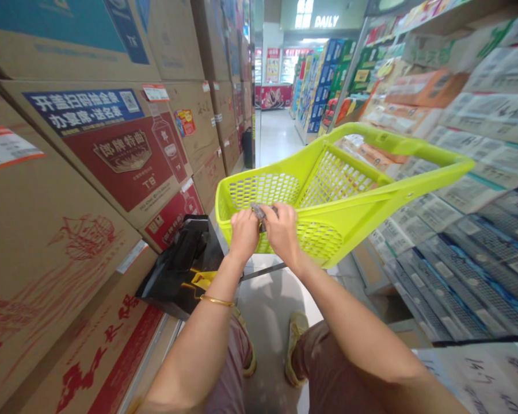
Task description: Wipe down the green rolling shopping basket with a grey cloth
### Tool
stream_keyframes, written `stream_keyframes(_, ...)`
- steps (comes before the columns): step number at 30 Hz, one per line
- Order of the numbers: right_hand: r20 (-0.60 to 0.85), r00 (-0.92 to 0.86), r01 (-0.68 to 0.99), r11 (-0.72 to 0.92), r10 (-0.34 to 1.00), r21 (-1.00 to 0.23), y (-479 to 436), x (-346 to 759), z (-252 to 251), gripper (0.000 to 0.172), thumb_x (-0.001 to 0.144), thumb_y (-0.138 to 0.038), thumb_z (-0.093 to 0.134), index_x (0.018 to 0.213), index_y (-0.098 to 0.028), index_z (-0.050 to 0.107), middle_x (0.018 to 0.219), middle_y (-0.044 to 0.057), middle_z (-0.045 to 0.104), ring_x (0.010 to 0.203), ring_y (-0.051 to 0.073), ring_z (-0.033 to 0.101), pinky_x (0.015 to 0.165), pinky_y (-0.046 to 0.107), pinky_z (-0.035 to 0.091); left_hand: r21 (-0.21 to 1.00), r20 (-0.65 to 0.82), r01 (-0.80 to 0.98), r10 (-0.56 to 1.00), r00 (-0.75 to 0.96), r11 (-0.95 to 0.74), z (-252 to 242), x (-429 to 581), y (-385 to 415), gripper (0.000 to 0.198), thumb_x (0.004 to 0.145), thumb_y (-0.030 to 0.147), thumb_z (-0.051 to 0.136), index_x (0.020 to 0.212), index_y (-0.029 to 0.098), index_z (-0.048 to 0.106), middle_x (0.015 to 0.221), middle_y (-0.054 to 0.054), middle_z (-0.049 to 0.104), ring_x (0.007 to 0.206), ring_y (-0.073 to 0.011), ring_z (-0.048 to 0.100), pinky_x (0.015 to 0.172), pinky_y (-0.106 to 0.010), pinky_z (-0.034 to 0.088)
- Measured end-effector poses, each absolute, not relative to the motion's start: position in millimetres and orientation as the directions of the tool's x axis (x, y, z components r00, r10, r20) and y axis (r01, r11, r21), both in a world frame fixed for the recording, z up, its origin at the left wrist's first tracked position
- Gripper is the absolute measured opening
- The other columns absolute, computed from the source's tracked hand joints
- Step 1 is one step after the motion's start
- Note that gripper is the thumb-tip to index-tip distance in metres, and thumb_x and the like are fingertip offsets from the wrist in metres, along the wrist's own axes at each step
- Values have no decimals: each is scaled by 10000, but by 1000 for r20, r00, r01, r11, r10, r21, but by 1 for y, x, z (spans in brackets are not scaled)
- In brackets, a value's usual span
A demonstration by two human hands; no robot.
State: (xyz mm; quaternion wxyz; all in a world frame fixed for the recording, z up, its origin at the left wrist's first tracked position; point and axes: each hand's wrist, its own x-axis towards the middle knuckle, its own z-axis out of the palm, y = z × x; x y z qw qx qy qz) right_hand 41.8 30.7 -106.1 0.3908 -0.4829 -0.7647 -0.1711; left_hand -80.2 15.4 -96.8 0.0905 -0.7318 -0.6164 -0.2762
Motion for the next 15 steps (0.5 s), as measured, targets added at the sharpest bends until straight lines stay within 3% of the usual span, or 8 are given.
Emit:
stream_keyframes(9,698,-445,845,520,561,121,34,59,-97,299,888,-244,474,1157,-314,585,1113,58,554,966,198,443,842,327,350,159,521,956,843,129,-245,-96,-88,15,232,921,167,344,899,177,576,901,-75,613,885,-216,525,793,-338,356)
stream_keyframes(15,714,-427,853,510,555,114,37,104,-90,278,898,-233,452,1124,-310,596,1131,51,538,970,189,432,835,321,352,154,525,954,839,142,-258,-96,-90,17,242,947,286,351,997,196,569,907,-64,623,903,-212,531,803,-332,347)
